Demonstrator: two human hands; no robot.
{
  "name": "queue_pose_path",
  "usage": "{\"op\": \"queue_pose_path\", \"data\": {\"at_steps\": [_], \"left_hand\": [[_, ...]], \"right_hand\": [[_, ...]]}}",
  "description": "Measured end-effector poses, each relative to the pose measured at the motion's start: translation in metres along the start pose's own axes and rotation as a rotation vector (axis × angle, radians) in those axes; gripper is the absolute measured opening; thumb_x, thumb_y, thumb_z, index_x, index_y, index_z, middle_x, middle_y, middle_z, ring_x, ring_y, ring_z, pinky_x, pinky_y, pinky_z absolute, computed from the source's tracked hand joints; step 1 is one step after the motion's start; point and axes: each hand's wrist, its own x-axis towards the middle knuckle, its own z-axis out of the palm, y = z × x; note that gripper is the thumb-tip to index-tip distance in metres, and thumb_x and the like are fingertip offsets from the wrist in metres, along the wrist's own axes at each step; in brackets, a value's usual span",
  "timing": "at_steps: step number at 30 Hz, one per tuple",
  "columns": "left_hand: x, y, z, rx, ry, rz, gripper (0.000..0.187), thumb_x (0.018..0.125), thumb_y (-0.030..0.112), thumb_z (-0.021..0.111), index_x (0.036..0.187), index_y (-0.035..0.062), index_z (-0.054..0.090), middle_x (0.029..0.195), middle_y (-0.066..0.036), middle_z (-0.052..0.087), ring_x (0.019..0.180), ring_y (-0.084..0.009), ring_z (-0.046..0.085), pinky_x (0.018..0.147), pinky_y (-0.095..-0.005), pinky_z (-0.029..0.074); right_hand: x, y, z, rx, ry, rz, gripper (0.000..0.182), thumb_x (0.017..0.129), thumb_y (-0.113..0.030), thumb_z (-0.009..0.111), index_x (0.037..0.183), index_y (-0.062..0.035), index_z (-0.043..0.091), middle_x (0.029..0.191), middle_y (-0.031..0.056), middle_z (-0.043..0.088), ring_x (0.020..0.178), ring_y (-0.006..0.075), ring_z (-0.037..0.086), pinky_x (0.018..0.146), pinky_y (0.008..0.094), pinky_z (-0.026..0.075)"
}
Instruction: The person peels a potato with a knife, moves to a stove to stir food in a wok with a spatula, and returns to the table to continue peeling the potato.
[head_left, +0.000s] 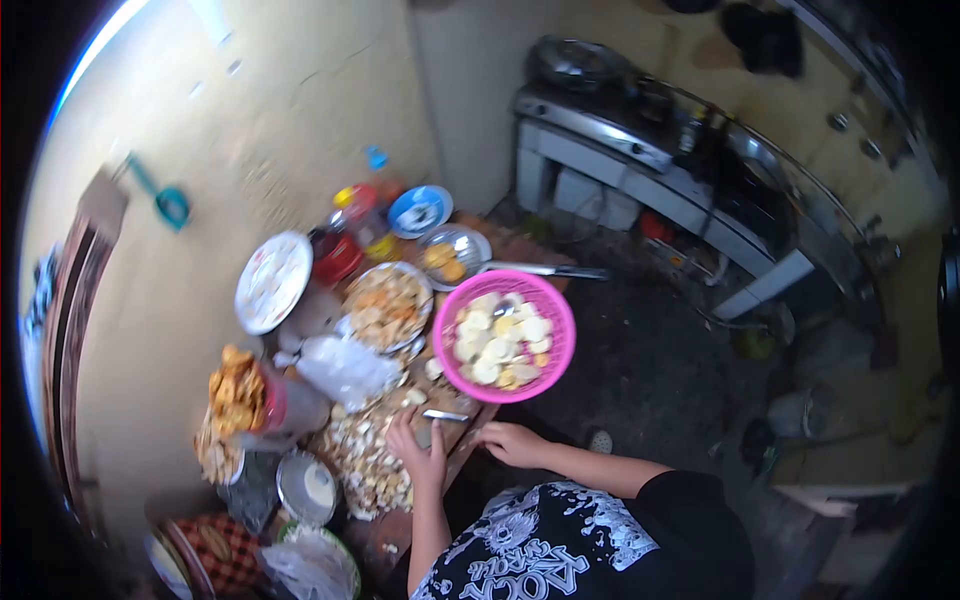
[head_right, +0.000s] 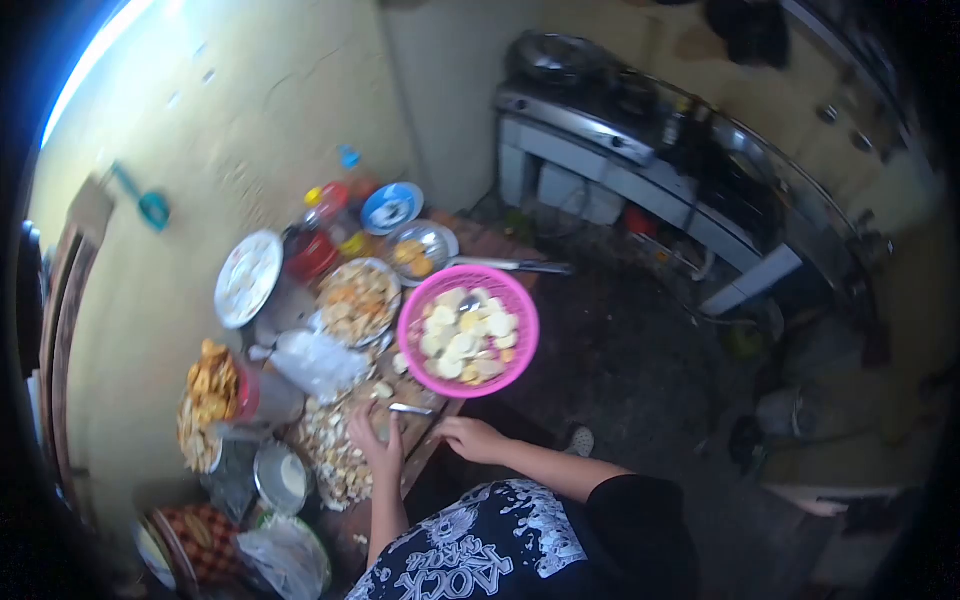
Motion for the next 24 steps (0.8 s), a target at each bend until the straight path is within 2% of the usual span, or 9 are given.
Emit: {"op": "queue_pose_path", "data": {"at_steps": [2, 5, 7, 10, 14, 17, 21, 22, 24], "left_hand": [[-0.007, 0.044, 0.033, -0.183, 0.087, 0.006, 0.028, 0.082, 0.015, 0.059, 0.106, 0.0016, 0.053, 0.104, -0.015, 0.052, 0.102, -0.0315, 0.045, 0.093, -0.0414, 0.031], [-0.012, 0.128, 0.1, -0.489, 0.071, 0.028, 0.022, 0.085, 0.012, 0.055, 0.103, -0.0008, 0.052, 0.101, -0.014, 0.052, 0.099, -0.0277, 0.047, 0.089, -0.0379, 0.035], [-0.015, 0.191, 0.141, -0.426, -0.016, 0.163, 0.02, 0.085, 0.008, 0.055, 0.103, -0.0003, 0.052, 0.098, -0.012, 0.051, 0.095, -0.0248, 0.047, 0.086, -0.0348, 0.037], [-0.033, 0.272, 0.221, -0.637, -0.167, 0.168, 0.019, 0.082, 0.003, 0.056, 0.101, 0.0015, 0.053, 0.099, -0.011, 0.05, 0.093, -0.0228, 0.049, 0.084, -0.0317, 0.038], [-0.056, 0.377, 0.281, -0.598, -0.443, 0.307, 0.019, 0.08, 0.004, 0.058, 0.099, 0.0032, 0.055, 0.101, -0.012, 0.051, 0.093, -0.0247, 0.049, 0.084, -0.0335, 0.04], [-0.065, 0.403, 0.34, -0.487, -0.712, 0.337, 0.02, 0.079, 0.005, 0.06, 0.099, 0.0054, 0.057, 0.102, -0.011, 0.051, 0.095, -0.0249, 0.05, 0.084, -0.034, 0.041], [-0.065, 0.377, 0.451, -0.345, -0.997, 0.321, 0.016, 0.083, 0.013, 0.061, 0.097, 0.0052, 0.062, 0.097, -0.013, 0.058, 0.093, -0.0244, 0.055, 0.081, -0.033, 0.045], [-0.063, 0.367, 0.476, -0.305, -0.986, 0.326, 0.017, 0.082, 0.016, 0.061, 0.093, 0.0037, 0.064, 0.09, -0.014, 0.063, 0.088, -0.0241, 0.059, 0.079, -0.0338, 0.046], [-0.052, 0.334, 0.533, -0.188, -1.084, 0.279, 0.022, 0.081, 0.024, 0.059, 0.093, 0.0056, 0.064, 0.09, -0.016, 0.064, 0.091, -0.0308, 0.058, 0.081, -0.0388, 0.047]], "right_hand": [[-0.049, 0.013, -0.036, -0.045, -0.024, 0.064, 0.019, 0.081, -0.005, 0.054, 0.098, -0.0081, 0.062, 0.091, 0.0104, 0.059, 0.089, 0.0283, 0.058, 0.078, 0.0374, 0.047], [-0.137, 0.06, -0.09, -0.039, 0.129, 0.22, 0.019, 0.08, -0.005, 0.056, 0.097, -0.0083, 0.064, 0.094, 0.0102, 0.06, 0.09, 0.0276, 0.059, 0.079, 0.0368, 0.047], [-0.198, 0.091, -0.127, -0.045, 0.316, 0.353, 0.02, 0.08, -0.006, 0.056, 0.097, -0.0093, 0.065, 0.094, 0.0096, 0.061, 0.088, 0.025, 0.06, 0.077, 0.035, 0.048], [-0.278, 0.106, -0.196, -0.089, 0.523, 0.549, 0.021, 0.079, -0.006, 0.056, 0.098, -0.0089, 0.065, 0.09, 0.0095, 0.062, 0.083, 0.0228, 0.062, 0.071, 0.0322, 0.049], [-0.362, 0.126, -0.262, -0.043, 0.781, 0.789, 0.023, 0.077, -0.009, 0.059, 0.099, -0.0112, 0.064, 0.086, 0.0102, 0.061, 0.083, 0.0249, 0.062, 0.073, 0.0335, 0.049], [-0.406, 0.152, -0.295, -0.053, 1.038, 0.771, 0.02, 0.078, -0.01, 0.06, 0.098, -0.0101, 0.064, 0.08, 0.0098, 0.06, 0.078, 0.0237, 0.061, 0.07, 0.0329, 0.049], [-0.443, 0.193, -0.341, -0.141, 1.173, 0.811, 0.017, 0.08, -0.009, 0.06, 0.097, -0.0088, 0.064, 0.078, 0.0091, 0.058, 0.071, 0.0215, 0.058, 0.066, 0.0312, 0.047], [-0.446, 0.196, -0.361, -0.164, 1.192, 0.839, 0.017, 0.08, -0.007, 0.06, 0.097, -0.0081, 0.064, 0.079, 0.0091, 0.058, 0.07, 0.0205, 0.058, 0.065, 0.0299, 0.047], [-0.451, 0.206, -0.401, -0.178, 1.217, 0.879, 0.016, 0.081, -0.006, 0.06, 0.096, -0.0072, 0.064, 0.081, 0.0093, 0.056, 0.069, 0.0194, 0.056, 0.065, 0.0295, 0.046]]}}
